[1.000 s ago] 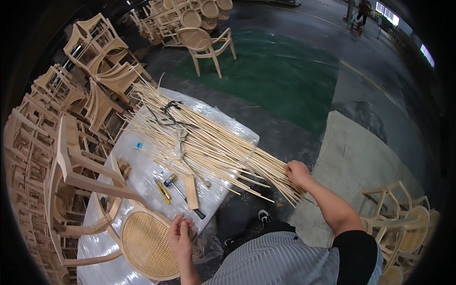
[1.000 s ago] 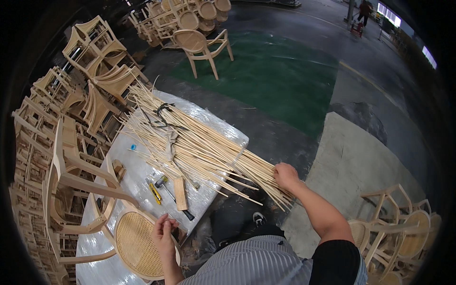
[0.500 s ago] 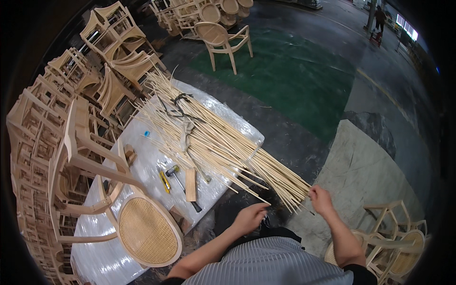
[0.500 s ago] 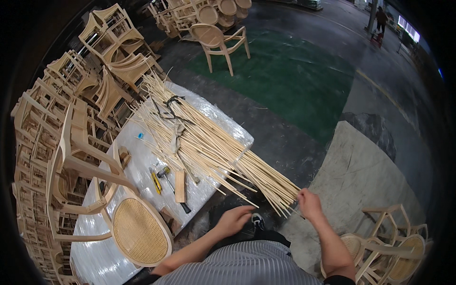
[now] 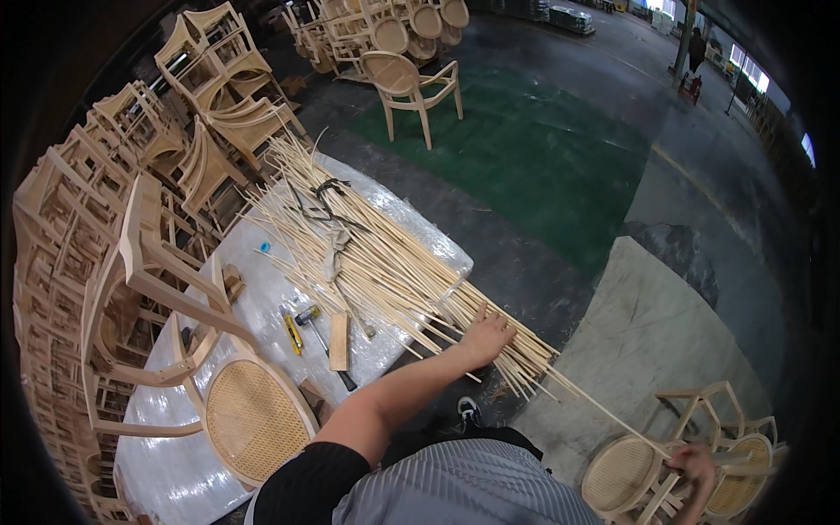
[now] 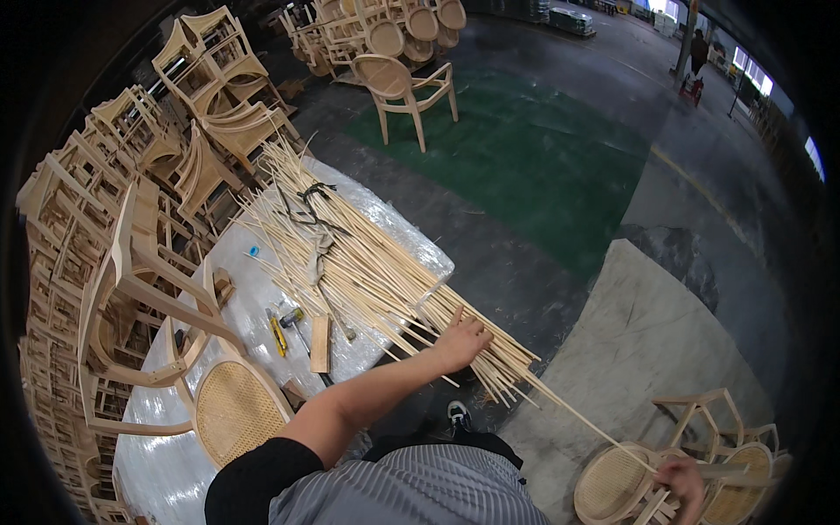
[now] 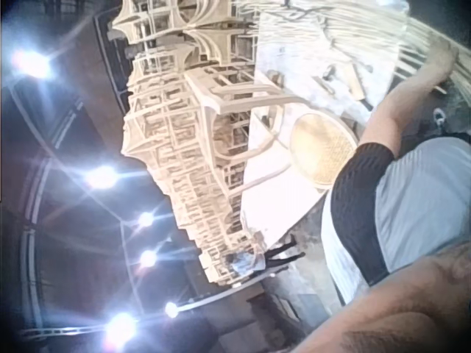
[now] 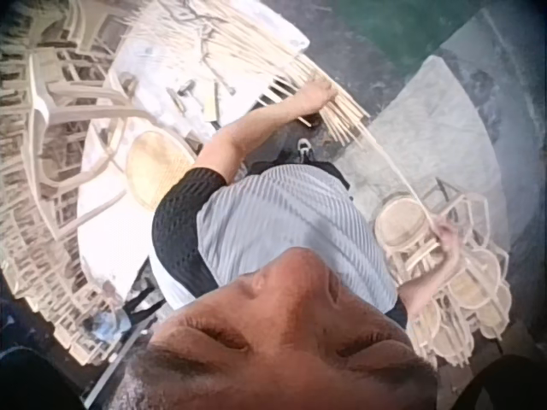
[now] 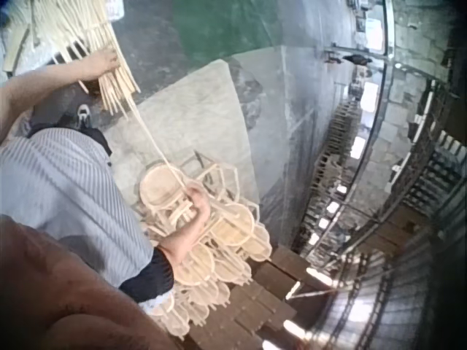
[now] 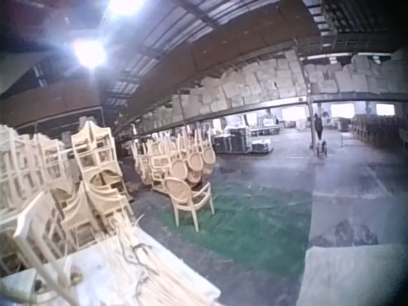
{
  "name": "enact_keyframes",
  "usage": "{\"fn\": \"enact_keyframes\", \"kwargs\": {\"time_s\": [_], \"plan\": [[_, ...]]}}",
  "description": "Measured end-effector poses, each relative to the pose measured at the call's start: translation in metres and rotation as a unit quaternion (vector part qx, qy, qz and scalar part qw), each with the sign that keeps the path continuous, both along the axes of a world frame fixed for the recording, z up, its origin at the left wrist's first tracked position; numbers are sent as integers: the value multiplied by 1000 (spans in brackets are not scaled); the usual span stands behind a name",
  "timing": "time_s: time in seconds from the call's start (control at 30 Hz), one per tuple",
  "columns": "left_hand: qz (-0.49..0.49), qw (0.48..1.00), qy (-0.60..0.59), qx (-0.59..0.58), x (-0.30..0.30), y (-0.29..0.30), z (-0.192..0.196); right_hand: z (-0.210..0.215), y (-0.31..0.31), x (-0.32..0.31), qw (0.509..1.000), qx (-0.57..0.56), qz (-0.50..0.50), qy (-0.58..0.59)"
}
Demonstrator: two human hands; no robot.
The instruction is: The person secures a woven cane seat into a wooden chair frame using a hammer and a small wooden block. They tap the seat edges to fit them into the frame groove, then trim excess cane strands with a knife. The person then lifts the chair and places it aside before beginning work on a second chair.
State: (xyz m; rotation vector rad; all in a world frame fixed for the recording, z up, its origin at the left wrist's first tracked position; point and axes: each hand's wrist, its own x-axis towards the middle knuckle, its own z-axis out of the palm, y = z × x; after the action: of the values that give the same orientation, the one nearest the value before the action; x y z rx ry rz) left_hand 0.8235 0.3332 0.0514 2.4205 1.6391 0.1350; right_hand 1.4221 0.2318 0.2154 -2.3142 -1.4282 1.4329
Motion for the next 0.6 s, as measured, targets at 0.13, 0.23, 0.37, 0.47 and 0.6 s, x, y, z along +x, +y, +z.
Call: {"fn": "enact_keyframes", "kwargs": {"time_s": [0.13,0.23,0.37,0.47,0.6], "plan": [[-82,991,-89,65,24,30,10,43,-39,60,927,213,-20,-309],[-133,980,-115,93,59,23,21,25,-31,18,912,219,30,-345],[-196,952,-211,104,114,6,40,12,-15,-67,942,176,170,-228],[-196,949,-229,97,126,-11,43,8,-14,-94,974,177,83,-117],[-162,961,-183,128,98,-4,29,-17,-29,27,944,297,-23,-139]]}}
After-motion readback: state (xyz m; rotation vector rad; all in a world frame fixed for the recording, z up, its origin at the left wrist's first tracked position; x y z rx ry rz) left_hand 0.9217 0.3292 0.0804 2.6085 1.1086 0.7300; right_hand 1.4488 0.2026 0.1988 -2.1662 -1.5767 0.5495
